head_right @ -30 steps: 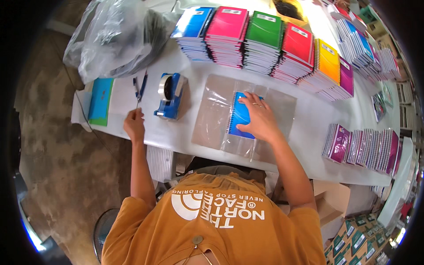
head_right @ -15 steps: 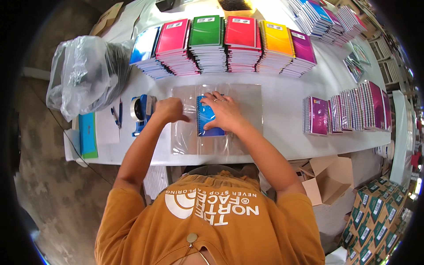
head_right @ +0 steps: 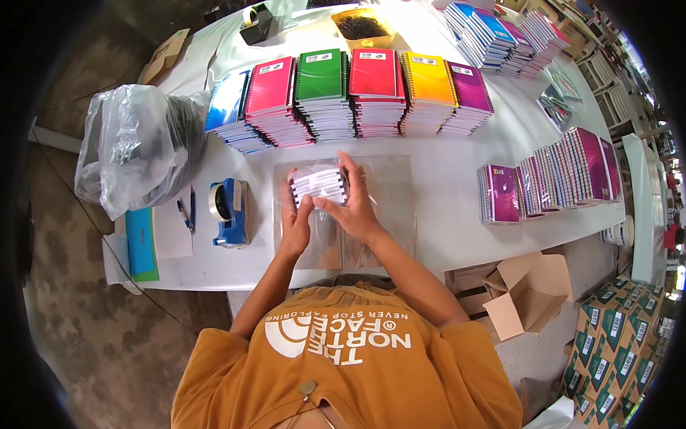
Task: The person packages notebooks by placing stacks of notebooks in various colors into clear plastic bags and sealing them with tape.
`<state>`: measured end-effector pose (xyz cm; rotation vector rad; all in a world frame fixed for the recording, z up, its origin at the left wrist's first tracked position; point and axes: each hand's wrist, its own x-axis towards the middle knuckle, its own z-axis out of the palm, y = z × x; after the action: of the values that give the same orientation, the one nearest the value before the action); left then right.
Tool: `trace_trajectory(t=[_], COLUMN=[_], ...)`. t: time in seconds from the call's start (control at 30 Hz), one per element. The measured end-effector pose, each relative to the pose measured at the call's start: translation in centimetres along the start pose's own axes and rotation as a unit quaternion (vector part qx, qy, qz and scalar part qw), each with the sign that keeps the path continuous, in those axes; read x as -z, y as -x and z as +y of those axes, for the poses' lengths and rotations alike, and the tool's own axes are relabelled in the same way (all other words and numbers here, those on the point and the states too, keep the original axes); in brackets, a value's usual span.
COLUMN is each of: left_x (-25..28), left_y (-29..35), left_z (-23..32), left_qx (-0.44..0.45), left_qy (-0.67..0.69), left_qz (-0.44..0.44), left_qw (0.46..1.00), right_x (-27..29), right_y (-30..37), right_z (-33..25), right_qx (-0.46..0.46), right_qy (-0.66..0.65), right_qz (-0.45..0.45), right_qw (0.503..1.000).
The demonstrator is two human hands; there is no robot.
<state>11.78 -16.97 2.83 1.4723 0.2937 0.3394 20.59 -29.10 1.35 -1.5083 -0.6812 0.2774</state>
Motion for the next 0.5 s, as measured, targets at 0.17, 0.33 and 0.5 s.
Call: trace_trajectory(t=[0.17,0.33,0.5], left_x=[-0.8,-1.9,-2.5], left_y=[0.1,0.5,0.6], left_z=[-1.6,-1.6,0.9], left_qx=[-0.163,-0.230,-0.221], left_qy=[-0.207,-0.372,-0.538], left_qz=[0.101,0.149,0.051], left_qw=[0.959,0.887,0.812], right_x=[-1.0,-1.2,-0.8], right_y=[-0.8,-1.0,-0.1], right_z=[1.1,1.3,-0.9], right_qx=[0.003,0.053,0.051], right_qy=[-0.006,0.068,0.333], right_qz=[0.133,0.185,0.172], right_qw=[0.991,0.979,0.926])
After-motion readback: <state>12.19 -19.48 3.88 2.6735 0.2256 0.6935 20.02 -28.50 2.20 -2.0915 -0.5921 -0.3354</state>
